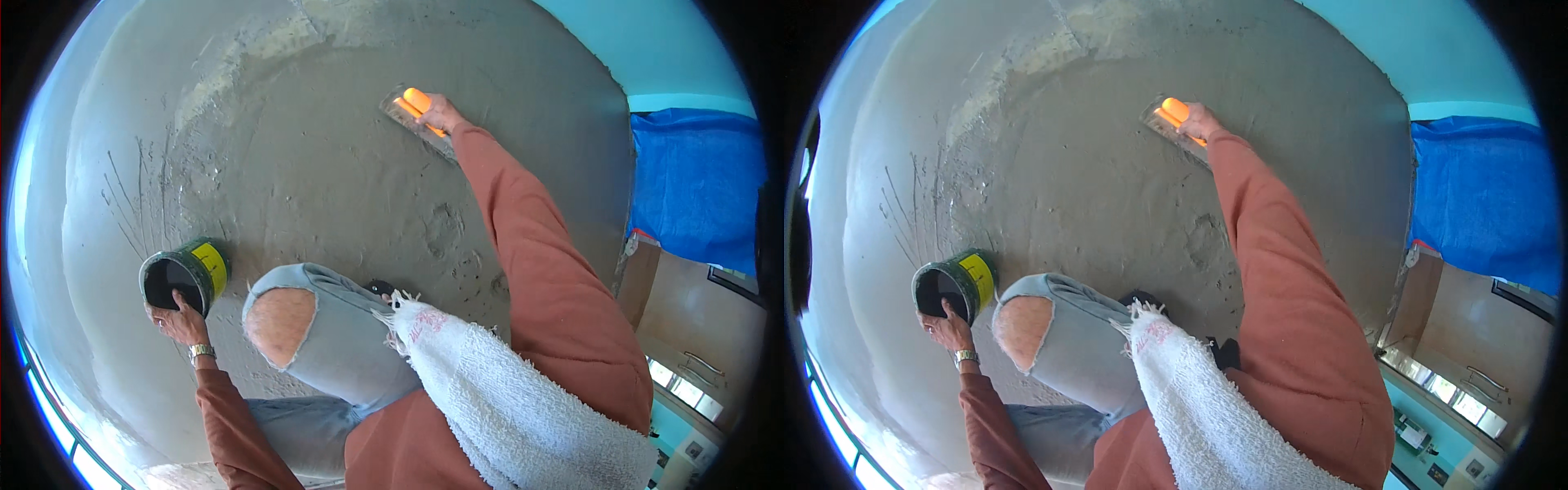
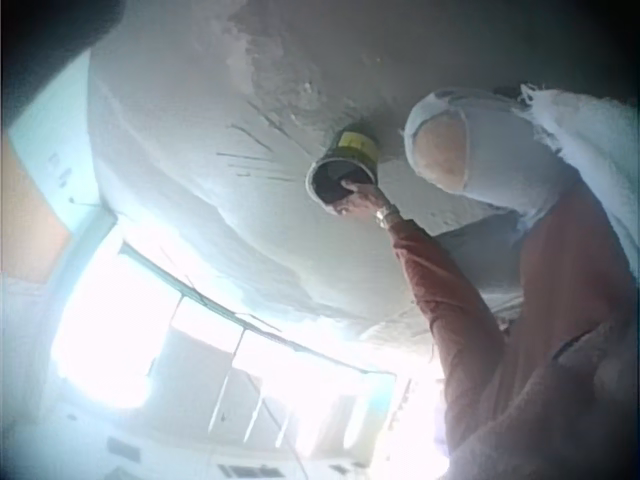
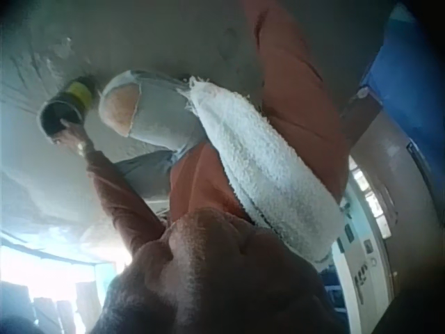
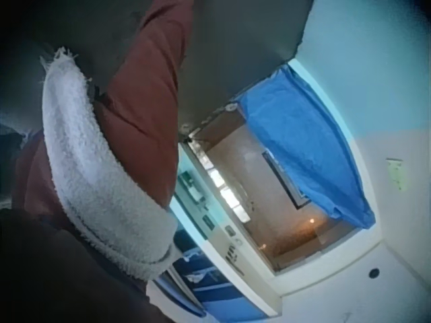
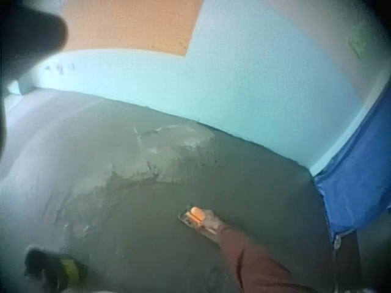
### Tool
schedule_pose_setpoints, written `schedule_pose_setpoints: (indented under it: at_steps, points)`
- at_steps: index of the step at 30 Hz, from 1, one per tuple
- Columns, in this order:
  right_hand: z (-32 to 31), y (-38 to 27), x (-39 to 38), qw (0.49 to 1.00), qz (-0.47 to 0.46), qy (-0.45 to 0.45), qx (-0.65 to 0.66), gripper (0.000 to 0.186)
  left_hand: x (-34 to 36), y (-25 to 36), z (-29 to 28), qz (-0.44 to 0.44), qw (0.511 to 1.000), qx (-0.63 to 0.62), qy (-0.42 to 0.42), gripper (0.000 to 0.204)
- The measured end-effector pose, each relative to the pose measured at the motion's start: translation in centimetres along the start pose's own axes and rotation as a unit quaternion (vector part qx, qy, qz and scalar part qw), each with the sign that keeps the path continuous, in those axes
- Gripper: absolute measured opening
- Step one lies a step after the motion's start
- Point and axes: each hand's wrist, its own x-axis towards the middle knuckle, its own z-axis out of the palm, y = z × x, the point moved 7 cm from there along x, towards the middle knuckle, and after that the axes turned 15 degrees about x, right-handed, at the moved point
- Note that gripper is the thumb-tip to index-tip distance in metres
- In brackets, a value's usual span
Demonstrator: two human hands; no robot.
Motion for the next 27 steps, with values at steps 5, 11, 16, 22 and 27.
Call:
schedule_pose_setpoints:
  at_steps: [5,11,16,22,27]
  points:
    - [5.6,2.0,-7.0,0.978,-0.015,-0.207,-0.033,0.044,0.1,-1.2,-0.1,0.027,0.998,0.020,0.058,0.087]
    - [9.4,5.8,-20.5,0.974,-0.083,-0.211,-0.015,0.043,0.2,-0.3,-0.5,0.023,0.999,0.010,0.043,0.088]
    - [12.7,5.8,-30.6,0.983,-0.043,-0.179,-0.005,0.035,0.5,-0.4,0.4,-0.004,1.000,-0.002,0.031,0.089]
    - [12.5,4.5,-32.8,0.985,-0.007,-0.162,0.056,0.035,0.3,-0.6,0.5,-0.019,1.000,0.002,0.024,0.092]
    - [8.0,8.3,-26.7,0.991,0.067,0.060,0.100,0.040,1.2,-0.5,0.6,0.008,0.998,0.004,0.054,0.090]
